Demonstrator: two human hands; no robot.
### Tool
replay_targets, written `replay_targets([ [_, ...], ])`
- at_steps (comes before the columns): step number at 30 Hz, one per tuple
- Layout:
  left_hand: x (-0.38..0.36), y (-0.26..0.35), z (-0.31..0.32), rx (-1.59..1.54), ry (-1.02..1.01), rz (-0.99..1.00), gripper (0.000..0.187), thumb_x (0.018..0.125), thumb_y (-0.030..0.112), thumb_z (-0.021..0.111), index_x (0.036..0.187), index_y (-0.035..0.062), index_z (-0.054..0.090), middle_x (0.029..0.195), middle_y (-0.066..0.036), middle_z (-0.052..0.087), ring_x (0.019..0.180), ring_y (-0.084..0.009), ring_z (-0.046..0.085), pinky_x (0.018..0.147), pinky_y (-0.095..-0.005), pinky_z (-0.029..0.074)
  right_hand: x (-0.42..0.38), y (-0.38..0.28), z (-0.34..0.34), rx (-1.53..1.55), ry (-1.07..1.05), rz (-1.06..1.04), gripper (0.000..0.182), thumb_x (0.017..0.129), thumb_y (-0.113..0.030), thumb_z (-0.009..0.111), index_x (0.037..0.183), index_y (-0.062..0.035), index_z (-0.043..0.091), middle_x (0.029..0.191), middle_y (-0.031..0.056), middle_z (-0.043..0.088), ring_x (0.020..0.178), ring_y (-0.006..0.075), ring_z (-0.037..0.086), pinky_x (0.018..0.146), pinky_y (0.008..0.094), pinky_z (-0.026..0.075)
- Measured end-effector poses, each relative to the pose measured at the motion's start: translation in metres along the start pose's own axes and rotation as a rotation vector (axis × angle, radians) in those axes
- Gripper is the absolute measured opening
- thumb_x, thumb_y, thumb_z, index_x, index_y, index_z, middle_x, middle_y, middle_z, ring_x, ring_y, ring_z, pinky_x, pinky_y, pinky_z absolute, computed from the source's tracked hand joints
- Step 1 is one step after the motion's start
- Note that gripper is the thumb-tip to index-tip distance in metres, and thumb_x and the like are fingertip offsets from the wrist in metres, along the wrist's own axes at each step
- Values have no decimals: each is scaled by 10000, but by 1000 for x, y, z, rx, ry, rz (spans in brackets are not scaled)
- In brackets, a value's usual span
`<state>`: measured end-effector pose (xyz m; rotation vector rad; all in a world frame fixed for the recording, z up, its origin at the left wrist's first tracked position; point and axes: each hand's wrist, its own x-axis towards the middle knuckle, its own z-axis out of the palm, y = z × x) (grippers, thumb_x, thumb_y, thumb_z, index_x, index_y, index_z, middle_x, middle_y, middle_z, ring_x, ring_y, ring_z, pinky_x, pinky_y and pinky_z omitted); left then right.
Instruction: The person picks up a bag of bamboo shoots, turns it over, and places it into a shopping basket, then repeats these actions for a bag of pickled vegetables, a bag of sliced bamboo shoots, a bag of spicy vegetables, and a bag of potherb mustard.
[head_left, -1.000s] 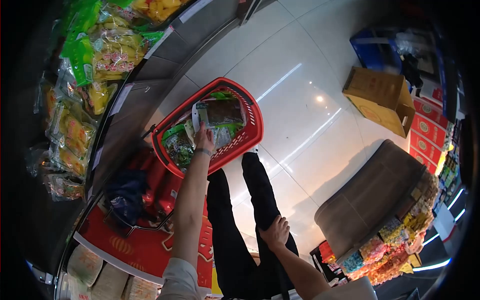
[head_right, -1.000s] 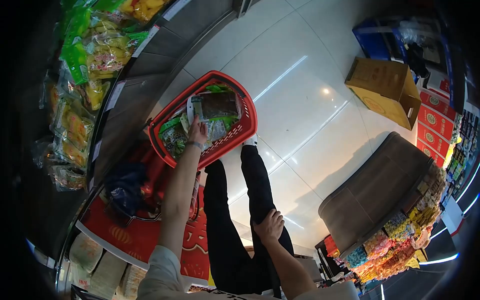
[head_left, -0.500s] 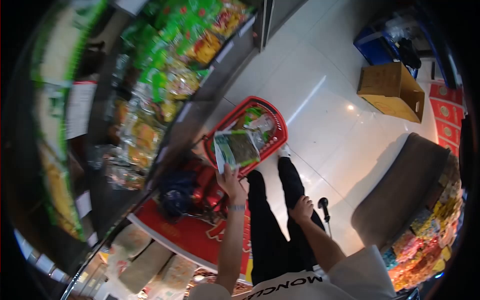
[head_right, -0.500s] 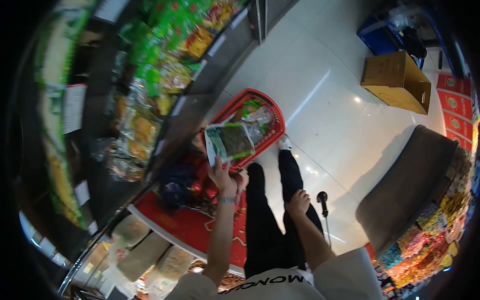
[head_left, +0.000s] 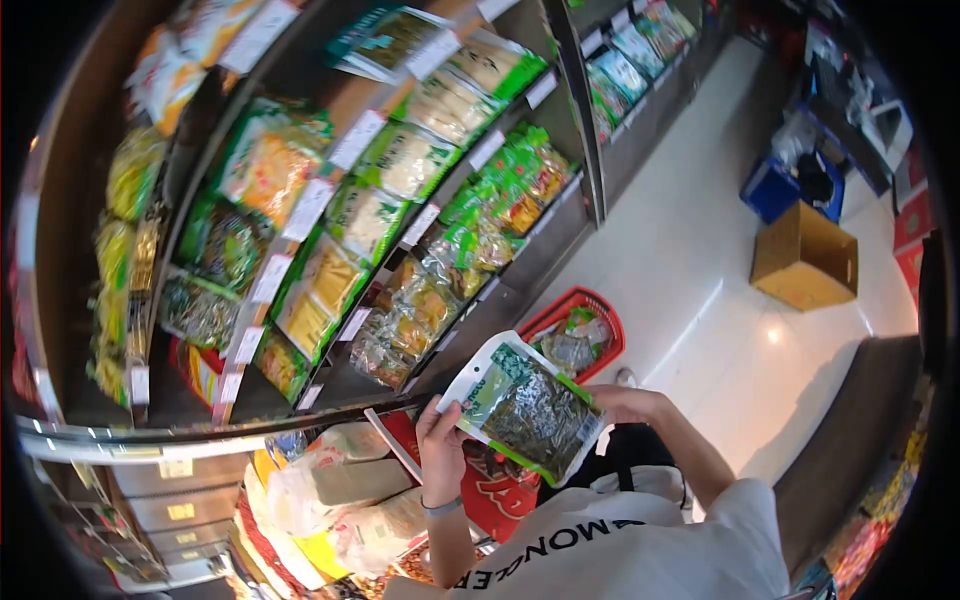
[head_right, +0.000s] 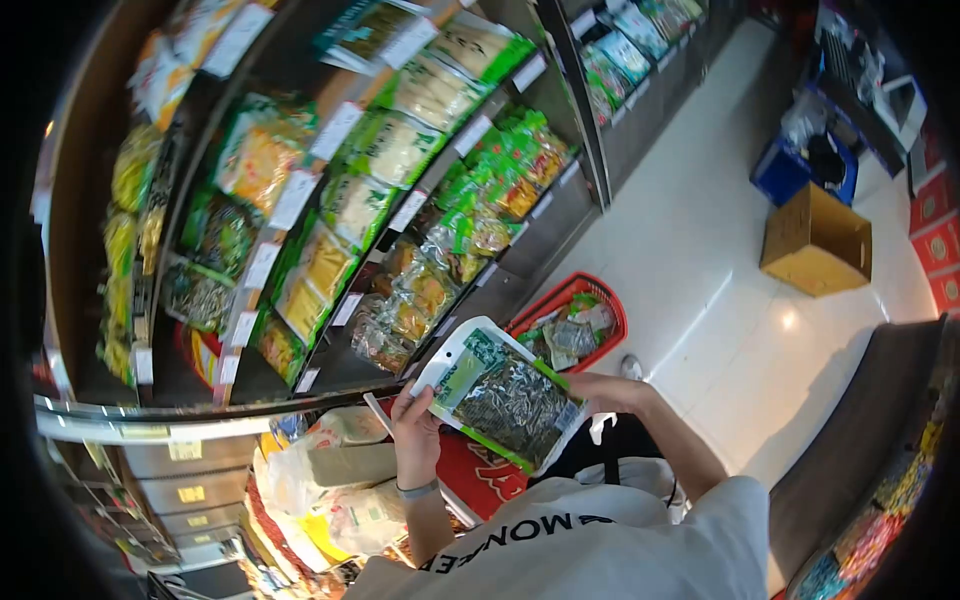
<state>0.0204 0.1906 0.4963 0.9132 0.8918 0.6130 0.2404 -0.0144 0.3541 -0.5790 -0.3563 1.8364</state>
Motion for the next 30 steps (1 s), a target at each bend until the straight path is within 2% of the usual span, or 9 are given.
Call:
replay_targets([
  [2,-19,10,19,-16,22,33,179,958,106,610,1105,5,627,1014,-73,690,870,-130,676,739,-264,569,2,-19,34,-646,73,-46,573,885,-246,757,1341,27,544,1253,66,642,1094,114,568,949,297,463],
  [4,-39,20,34,-65,19,89,219,990,170,586,1139,12,611,1060,-57,680,894,-97,648,734,-231,518,-3,-17,64,-496,173,-162,471,883,-201,765,1266,17,602,1132,39,685,1024,93,567,914,285,461],
  [8,-71,28,42,-167,-154,206,268,998,208,585,1185,16,582,1139,-41,647,1008,-101,597,873,-279,479,-17,-25,119,-535,238,-444,406,907,-124,731,1272,-1,601,1137,18,673,1026,91,557,919,270,455],
  [11,-89,24,44,448,-387,163,381,959,144,629,1310,23,538,1194,-40,622,1016,-116,577,895,-277,462,-22,-42,160,-588,266,-572,328,911,-98,717,1209,5,624,1104,39,686,986,104,590,887,282,473],
  [12,-95,18,48,410,-357,115,413,942,117,645,1324,17,525,1204,-37,618,1044,-125,573,911,-280,457,-25,-47,167,-626,297,-629,305,911,-89,713,1188,8,629,1094,47,689,972,110,602,874,285,479],
  [14,-107,22,60,205,-304,114,446,926,88,651,1343,16,510,1229,-51,614,1083,-144,571,945,-294,449,-33,-58,179,-702,281,-646,289,910,-79,710,1170,15,629,1089,64,689,960,122,613,853,288,485],
  [20,-130,44,76,86,-401,243,385,944,77,657,1305,7,543,1190,-36,624,1027,-112,561,889,-276,458,-57,-73,217,-740,245,-683,299,922,-90,699,1189,21,621,1103,64,688,987,129,609,881,295,482],
  [25,-140,50,83,180,-354,343,291,943,91,661,1209,-1,588,1051,-9,636,906,-85,547,779,-257,462,-61,-78,216,-703,190,-650,304,926,-110,702,1193,15,630,1110,52,685,993,120,603,878,290,482],
  [30,-141,57,87,178,-382,339,303,937,105,667,1211,2,589,1065,-25,640,906,-98,548,791,-260,459,-66,-81,222,-672,208,-678,278,927,-100,698,1174,15,644,1102,51,687,989,115,601,876,285,481],
])
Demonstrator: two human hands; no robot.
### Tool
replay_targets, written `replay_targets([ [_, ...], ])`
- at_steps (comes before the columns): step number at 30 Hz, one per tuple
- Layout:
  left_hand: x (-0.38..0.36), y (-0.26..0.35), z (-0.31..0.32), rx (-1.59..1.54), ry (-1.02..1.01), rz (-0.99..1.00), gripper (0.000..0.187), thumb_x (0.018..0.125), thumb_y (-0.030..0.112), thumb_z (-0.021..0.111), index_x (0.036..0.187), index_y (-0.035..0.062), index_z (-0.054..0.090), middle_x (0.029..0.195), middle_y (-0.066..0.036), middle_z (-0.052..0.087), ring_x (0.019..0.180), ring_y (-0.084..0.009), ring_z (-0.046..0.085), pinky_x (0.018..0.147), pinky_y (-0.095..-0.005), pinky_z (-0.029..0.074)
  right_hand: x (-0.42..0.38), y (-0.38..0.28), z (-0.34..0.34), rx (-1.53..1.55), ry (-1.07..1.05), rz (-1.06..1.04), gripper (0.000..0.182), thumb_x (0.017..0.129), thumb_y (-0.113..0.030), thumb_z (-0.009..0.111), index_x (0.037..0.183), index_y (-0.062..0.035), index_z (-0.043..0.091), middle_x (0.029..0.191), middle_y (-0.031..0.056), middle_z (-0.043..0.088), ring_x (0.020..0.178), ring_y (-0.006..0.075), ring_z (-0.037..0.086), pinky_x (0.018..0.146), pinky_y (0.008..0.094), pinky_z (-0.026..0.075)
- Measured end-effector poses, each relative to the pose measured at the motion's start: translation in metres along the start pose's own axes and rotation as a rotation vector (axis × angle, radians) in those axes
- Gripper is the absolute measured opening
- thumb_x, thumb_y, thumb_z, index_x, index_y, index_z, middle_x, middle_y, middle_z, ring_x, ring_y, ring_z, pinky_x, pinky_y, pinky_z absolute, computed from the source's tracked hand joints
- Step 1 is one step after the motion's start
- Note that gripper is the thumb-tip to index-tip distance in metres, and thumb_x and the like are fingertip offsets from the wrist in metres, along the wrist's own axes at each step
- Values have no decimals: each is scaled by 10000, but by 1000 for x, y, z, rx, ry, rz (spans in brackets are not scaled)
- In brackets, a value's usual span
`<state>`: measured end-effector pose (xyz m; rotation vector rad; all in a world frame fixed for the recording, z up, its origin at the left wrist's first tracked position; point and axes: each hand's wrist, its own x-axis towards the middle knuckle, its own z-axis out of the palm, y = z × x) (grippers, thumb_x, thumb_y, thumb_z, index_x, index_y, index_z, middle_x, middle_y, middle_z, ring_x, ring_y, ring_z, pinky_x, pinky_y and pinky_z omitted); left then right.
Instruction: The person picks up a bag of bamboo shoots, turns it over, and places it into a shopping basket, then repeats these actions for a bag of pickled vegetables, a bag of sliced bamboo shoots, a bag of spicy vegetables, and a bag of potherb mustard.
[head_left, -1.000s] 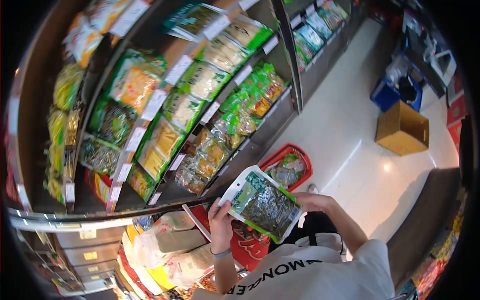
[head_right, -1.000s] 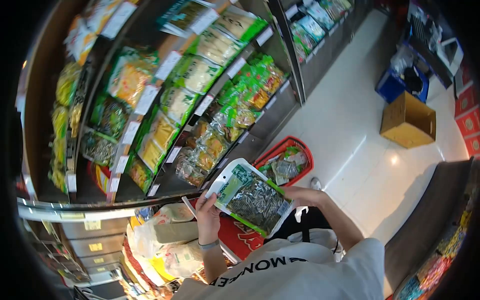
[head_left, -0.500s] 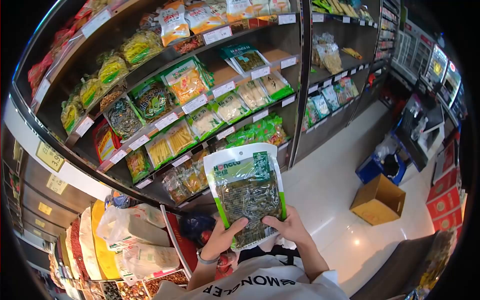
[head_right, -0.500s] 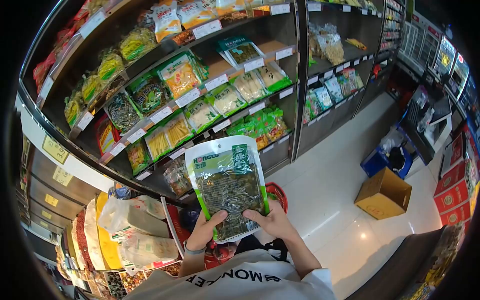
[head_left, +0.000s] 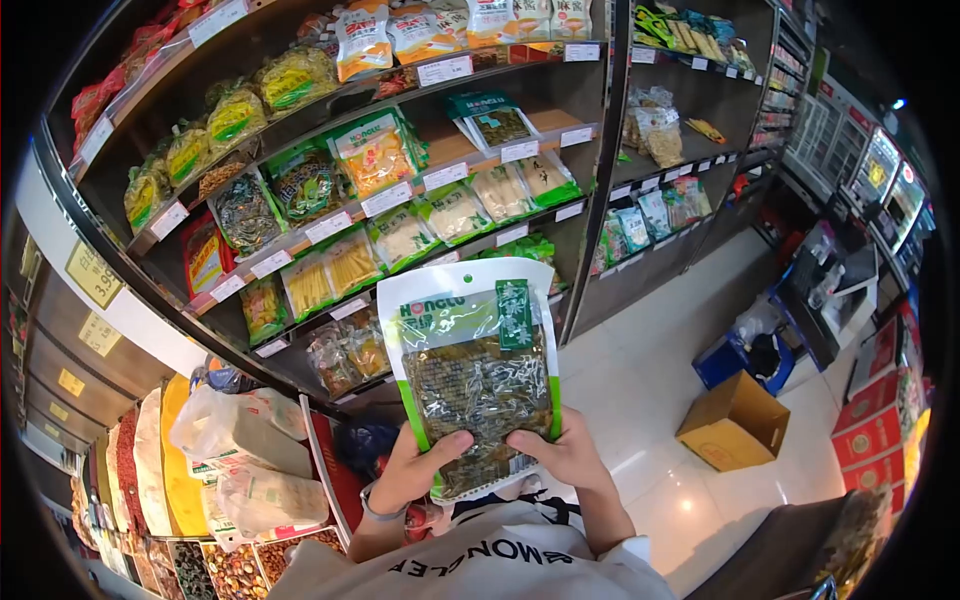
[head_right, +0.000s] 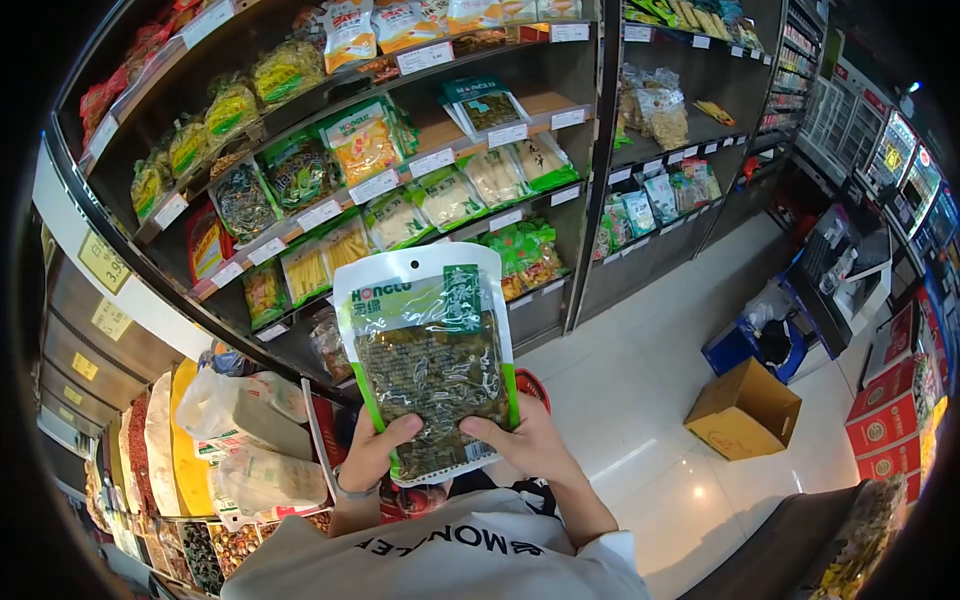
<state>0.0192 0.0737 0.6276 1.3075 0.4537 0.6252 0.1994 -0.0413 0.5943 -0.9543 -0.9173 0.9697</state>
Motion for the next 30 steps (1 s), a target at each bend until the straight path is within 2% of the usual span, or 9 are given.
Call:
replay_targets([
  [4,15,10,9,85,-50,75,432,916,78,673,1301,-24,505,1143,-68,611,1014,-138,551,825,-283,468,-3,-9,-1,-106,91,32,276,921,-99,707,1163,19,647,1081,55,693,973,102,594,829,292,501],
  [6,24,10,23,419,192,385,677,874,77,715,1430,-11,340,1331,-160,489,1148,-201,525,912,-324,463,-3,-26,12,-206,156,40,256,914,-79,701,1144,20,651,1084,98,697,963,162,634,820,315,509],
  [8,31,10,19,786,92,513,1101,756,232,835,1547,-6,107,1529,-254,203,1397,-387,295,1162,-466,217,-1,-33,27,-516,381,-167,223,892,-22,682,1110,18,660,1082,146,697,957,268,660,831,361,519],
  [11,38,4,40,298,-220,427,1150,788,297,811,1570,0,22,1618,-220,33,1498,-366,84,1199,-445,109,-2,-27,31,-884,160,-309,466,895,-131,665,1296,58,522,1333,270,514,1171,424,520,974,453,451],
  [13,20,-18,38,-103,-88,90,933,820,208,757,1540,7,199,1553,-194,280,1428,-312,300,1159,-428,270,-1,-38,39,-1090,-89,-325,759,880,-281,683,1441,94,336,1536,350,181,1342,519,290,1082,528,333],
  [16,27,-11,28,-541,125,-200,678,642,-62,628,1314,-23,553,1251,-166,634,1114,-293,632,973,-369,511,-2,-48,47,-1041,-95,-335,835,778,-224,762,1440,80,354,1569,337,114,1328,528,288,1081,556,306],
  [21,30,-11,12,-851,110,-263,654,628,91,509,1263,-54,568,1223,-224,640,1056,-354,644,953,-426,526,1,-63,0,-1106,65,-399,625,767,-243,763,1318,-30,559,1372,220,533,1136,314,511,989,389,392],
  [24,33,-8,4,-948,1,-315,671,617,92,510,1269,-59,558,1233,-229,633,1080,-369,632,981,-449,506,2,-66,4,-788,406,-200,620,773,-239,754,1319,-24,554,1286,183,568,1076,260,531,936,345,414],
  [30,29,21,19,-1043,-92,-310,716,673,86,574,1371,-43,479,1308,-233,589,1177,-376,590,1058,-473,441,-2,-60,4,-134,122,4,624,799,-151,764,1317,65,491,1197,110,593,1103,182,554,978,304,404],
])
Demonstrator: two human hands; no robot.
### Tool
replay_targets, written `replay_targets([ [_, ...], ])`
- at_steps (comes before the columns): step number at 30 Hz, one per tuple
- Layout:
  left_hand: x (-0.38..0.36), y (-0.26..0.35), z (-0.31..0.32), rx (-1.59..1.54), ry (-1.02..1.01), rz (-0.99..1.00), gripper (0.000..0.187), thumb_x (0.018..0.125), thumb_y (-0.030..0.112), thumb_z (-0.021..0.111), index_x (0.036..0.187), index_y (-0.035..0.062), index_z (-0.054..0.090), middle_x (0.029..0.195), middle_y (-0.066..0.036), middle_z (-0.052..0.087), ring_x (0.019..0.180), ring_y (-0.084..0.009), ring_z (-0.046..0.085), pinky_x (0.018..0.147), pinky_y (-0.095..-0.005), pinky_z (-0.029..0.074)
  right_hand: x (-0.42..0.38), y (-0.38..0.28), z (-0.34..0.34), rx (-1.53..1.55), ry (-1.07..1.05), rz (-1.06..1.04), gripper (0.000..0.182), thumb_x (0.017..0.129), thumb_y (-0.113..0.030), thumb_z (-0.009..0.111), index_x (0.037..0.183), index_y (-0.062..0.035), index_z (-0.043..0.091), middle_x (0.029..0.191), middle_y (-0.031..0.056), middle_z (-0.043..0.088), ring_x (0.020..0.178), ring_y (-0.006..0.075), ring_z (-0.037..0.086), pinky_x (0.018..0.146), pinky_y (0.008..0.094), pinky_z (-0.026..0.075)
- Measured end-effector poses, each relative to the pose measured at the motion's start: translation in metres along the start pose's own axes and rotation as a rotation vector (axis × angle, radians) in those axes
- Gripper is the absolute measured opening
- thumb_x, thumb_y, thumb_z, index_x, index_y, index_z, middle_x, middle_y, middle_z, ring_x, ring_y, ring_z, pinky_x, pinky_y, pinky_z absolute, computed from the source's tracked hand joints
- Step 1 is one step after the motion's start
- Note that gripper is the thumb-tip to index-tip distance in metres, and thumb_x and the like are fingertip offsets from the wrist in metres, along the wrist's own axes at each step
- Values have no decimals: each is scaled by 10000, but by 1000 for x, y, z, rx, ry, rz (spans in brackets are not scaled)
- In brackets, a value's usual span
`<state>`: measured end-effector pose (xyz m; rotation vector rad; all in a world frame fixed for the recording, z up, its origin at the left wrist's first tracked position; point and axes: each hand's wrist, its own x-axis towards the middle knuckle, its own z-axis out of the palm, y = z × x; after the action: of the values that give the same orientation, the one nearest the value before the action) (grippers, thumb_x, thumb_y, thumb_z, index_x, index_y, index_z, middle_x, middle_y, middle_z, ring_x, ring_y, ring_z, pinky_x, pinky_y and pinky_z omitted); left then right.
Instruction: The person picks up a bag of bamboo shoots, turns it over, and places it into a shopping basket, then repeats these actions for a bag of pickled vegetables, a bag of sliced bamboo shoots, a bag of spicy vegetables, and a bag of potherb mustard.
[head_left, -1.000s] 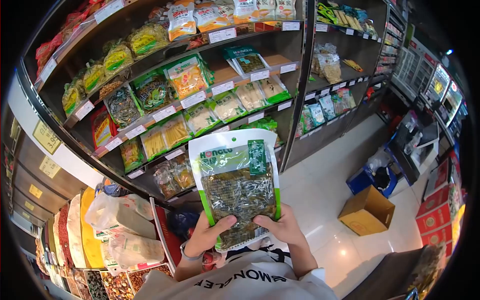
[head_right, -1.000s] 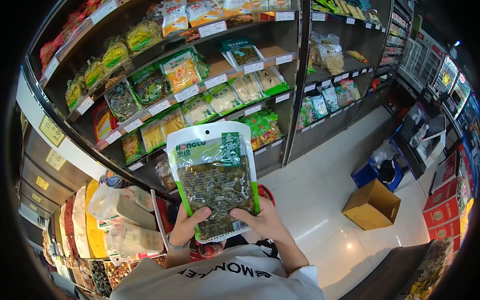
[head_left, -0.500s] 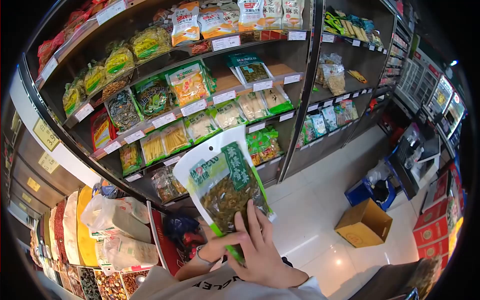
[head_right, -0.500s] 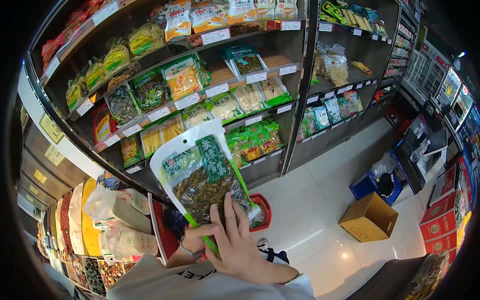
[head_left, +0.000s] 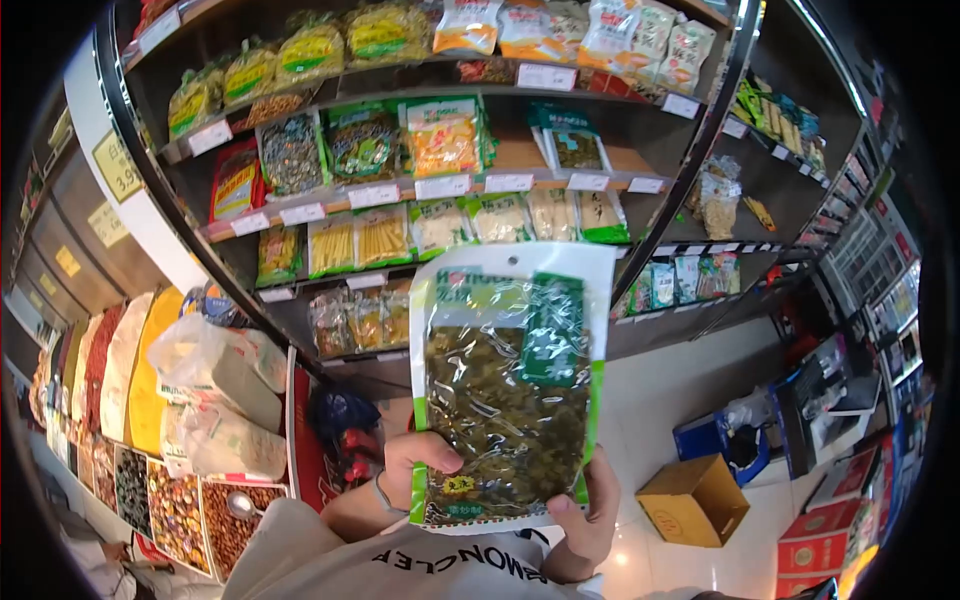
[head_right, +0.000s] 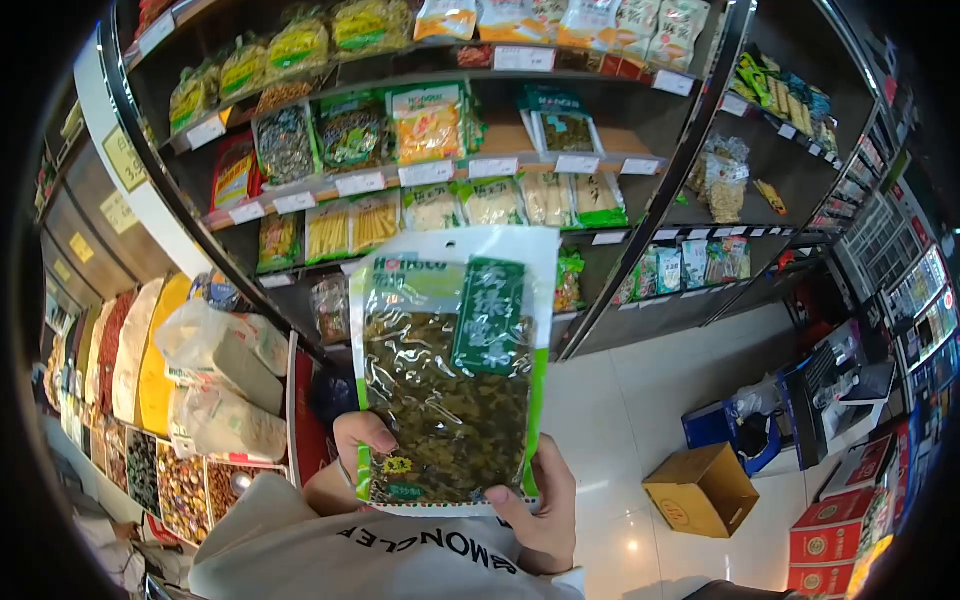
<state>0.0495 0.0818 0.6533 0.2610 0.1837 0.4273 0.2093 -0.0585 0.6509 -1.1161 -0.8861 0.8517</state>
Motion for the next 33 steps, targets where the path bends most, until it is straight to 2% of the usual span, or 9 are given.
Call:
replay_targets([
  [4,-12,-7,-9,13,-251,54,668,896,284,593,1456,-12,382,1419,-198,516,1258,-333,551,1102,-459,407,-10,-1,6,286,20,24,763,716,-196,797,1335,86,451,1225,118,582,1103,189,554,974,299,402],
  [7,-25,-7,22,205,-44,70,777,941,495,589,1485,8,324,1467,-164,464,1306,-287,509,1091,-455,417,-16,-2,14,599,59,-66,721,659,-189,798,1264,100,534,1083,117,620,956,209,602,840,309,470],
  [12,-13,-9,21,370,-152,132,629,992,372,558,1457,-4,365,1395,-127,522,1263,-236,519,1062,-391,416,-27,21,2,16,96,-285,692,634,-171,805,1236,83,578,996,112,614,851,219,587,753,315,470],
  [15,-5,0,33,1056,-113,502,481,997,144,566,1417,-26,404,1328,-89,550,1183,-191,524,1027,-348,403,-29,39,-6,-328,123,-430,675,620,-160,809,1220,72,604,944,108,610,787,224,578,701,319,470],
  [18,21,-8,38,1069,-28,772,808,964,102,596,1575,42,72,1538,-173,322,1388,-270,366,1122,-431,322,-24,49,-12,-671,147,-581,660,605,-149,813,1203,62,630,891,105,606,724,229,569,650,323,471],
  [19,24,1,25,1132,-185,739,933,973,162,591,1572,89,-121,1606,-191,164,1459,-302,248,1173,-476,231,-21,49,-13,-786,160,-630,655,600,-145,815,1197,59,639,874,104,605,703,231,566,632,324,471],
  [23,9,-18,25,493,-208,438,1158,814,600,636,1580,47,-34,1608,-143,187,1460,-289,267,1189,-402,218,19,-4,20,-1000,-101,-811,573,643,-118,729,1216,-134,709,703,3,386,573,162,427,494,309,390],
  [27,18,-14,27,321,25,373,834,718,-74,585,1502,52,330,1333,-148,564,1173,-257,581,1025,-355,447,22,-1,14,-1151,-168,-857,537,674,-93,652,1202,-163,716,758,-8,365,680,122,460,552,278,400],
  [33,19,-24,11,265,109,251,553,769,-84,599,1310,6,532,1224,-145,645,1100,-267,633,972,-403,501,-1,-12,-13,-1076,-171,-801,549,625,-398,857,1122,-194,746,1006,-21,574,1003,208,579,784,323,482],
])
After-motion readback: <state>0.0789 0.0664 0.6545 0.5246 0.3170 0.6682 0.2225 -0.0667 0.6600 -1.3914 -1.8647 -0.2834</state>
